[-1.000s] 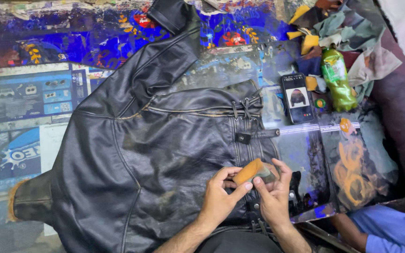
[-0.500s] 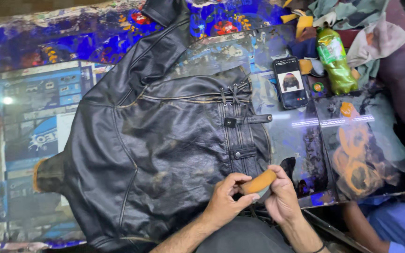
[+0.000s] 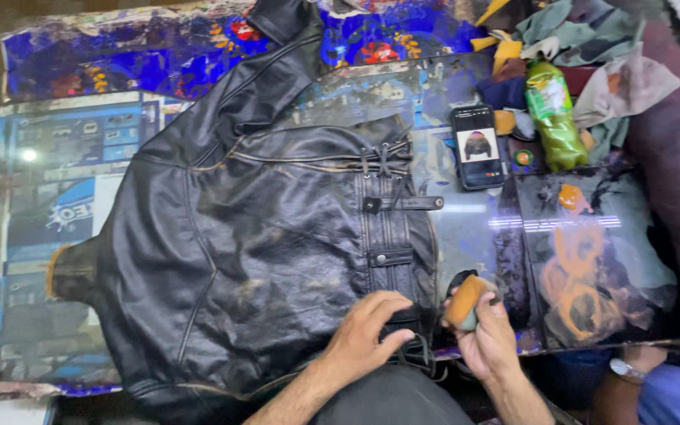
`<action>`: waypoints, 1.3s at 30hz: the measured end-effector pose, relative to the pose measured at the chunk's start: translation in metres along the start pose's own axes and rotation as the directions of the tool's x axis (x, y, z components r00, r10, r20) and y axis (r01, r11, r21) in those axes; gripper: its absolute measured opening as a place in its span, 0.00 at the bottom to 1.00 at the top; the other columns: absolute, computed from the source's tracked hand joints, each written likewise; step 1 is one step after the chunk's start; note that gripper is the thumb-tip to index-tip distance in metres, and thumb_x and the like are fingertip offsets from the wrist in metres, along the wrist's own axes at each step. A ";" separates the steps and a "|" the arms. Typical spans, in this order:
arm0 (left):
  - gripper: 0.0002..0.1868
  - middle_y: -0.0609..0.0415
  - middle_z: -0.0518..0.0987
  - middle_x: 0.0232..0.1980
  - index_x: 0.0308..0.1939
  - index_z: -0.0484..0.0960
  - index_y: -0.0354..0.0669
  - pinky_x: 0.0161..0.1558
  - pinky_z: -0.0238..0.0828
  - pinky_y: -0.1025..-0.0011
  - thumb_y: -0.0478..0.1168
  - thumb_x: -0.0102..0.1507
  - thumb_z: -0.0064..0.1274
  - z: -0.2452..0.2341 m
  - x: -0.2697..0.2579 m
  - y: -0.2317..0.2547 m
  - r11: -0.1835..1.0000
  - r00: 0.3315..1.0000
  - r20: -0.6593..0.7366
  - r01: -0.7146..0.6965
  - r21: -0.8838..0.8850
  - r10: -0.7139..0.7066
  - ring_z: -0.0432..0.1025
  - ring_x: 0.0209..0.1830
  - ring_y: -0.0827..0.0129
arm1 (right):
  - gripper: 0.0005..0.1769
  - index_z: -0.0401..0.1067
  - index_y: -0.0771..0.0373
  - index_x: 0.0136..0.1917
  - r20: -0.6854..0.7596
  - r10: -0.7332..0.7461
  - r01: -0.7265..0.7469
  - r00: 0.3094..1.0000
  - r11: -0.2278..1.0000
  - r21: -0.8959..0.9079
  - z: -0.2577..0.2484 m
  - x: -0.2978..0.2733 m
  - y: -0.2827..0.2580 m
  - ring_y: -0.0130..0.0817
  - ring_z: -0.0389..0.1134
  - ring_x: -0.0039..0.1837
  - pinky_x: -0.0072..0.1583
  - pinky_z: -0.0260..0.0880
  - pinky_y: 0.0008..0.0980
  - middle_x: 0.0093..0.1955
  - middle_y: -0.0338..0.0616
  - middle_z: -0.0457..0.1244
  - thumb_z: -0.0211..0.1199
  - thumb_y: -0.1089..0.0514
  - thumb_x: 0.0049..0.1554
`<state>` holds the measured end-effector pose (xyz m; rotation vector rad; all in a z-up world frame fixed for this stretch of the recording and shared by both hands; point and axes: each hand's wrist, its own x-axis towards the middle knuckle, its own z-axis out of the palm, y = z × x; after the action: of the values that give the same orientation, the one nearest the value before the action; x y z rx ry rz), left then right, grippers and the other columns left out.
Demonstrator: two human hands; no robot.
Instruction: The person scrubs a black leather jacket with a sponge on a cluttered workbench. They repeatedly rub the front panels, laces, and sleeves, occasionally dipping the sponge into a small container of liquid. The jacket remains on the table throughout the clip.
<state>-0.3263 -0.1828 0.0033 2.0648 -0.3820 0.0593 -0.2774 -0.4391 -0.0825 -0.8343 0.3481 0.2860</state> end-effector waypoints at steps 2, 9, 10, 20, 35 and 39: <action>0.26 0.42 0.72 0.67 0.62 0.75 0.41 0.71 0.55 0.46 0.43 0.62 0.62 -0.005 0.000 -0.009 0.970 0.993 -0.120 0.031 0.241 -0.002 0.63 0.72 0.45 | 0.21 0.65 0.61 0.67 -0.026 -0.134 0.127 0.991 0.973 -0.192 -0.021 0.010 -0.023 0.39 0.68 0.54 0.52 0.69 0.41 0.56 0.47 0.66 0.52 0.47 0.67; 0.28 0.32 0.54 0.78 0.67 0.74 0.42 0.69 0.35 0.31 0.47 0.65 0.55 0.020 0.010 -0.030 0.774 0.994 -0.107 0.065 0.630 0.003 0.43 0.78 0.34 | 0.18 0.72 0.66 0.69 0.106 -0.544 0.309 0.833 0.298 -0.903 -0.082 0.019 -0.113 0.31 0.67 0.59 0.61 0.68 0.31 0.58 0.48 0.68 0.60 0.66 0.67; 0.27 0.33 0.56 0.77 0.65 0.75 0.42 0.69 0.36 0.32 0.47 0.63 0.56 0.023 0.013 -0.028 0.815 0.987 -0.159 0.102 0.571 -0.012 0.44 0.78 0.35 | 0.17 0.72 0.66 0.69 0.063 -0.530 0.289 0.846 0.357 -0.888 -0.082 0.016 -0.114 0.30 0.67 0.58 0.60 0.68 0.30 0.57 0.48 0.68 0.60 0.66 0.67; 0.18 0.48 0.83 0.45 0.49 0.77 0.36 0.45 0.80 0.73 0.39 0.60 0.65 0.056 0.041 0.034 0.809 0.902 0.132 0.427 -0.404 -0.410 0.80 0.43 0.70 | 0.20 0.60 0.63 0.66 0.045 -0.613 0.586 0.789 0.728 -0.356 0.007 -0.024 -0.002 0.31 0.67 0.61 0.61 0.69 0.29 0.61 0.48 0.63 0.57 0.70 0.62; 0.16 0.50 0.81 0.53 0.48 0.75 0.36 0.57 0.72 0.70 0.30 0.60 0.65 0.062 0.031 -0.002 0.812 0.898 -0.260 0.158 -0.561 -0.355 0.76 0.53 0.68 | 0.11 0.65 0.67 0.53 0.132 -0.393 0.406 0.910 0.910 -0.082 0.006 -0.017 0.028 0.32 0.66 0.58 0.63 0.63 0.35 0.54 0.47 0.66 0.63 0.74 0.59; 0.17 0.52 0.80 0.51 0.49 0.72 0.39 0.59 0.73 0.71 0.27 0.60 0.63 0.070 0.027 -0.007 0.535 0.906 -0.134 0.114 -0.837 -0.402 0.76 0.55 0.71 | 0.13 0.64 0.65 0.56 0.232 -0.338 0.338 0.912 0.940 0.040 0.000 -0.011 0.018 0.33 0.67 0.59 0.63 0.64 0.37 0.55 0.46 0.66 0.65 0.72 0.63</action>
<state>-0.3068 -0.2459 -0.0324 1.1104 0.1231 0.0177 -0.2942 -0.4287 -0.0902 -0.8363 -0.0225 0.0590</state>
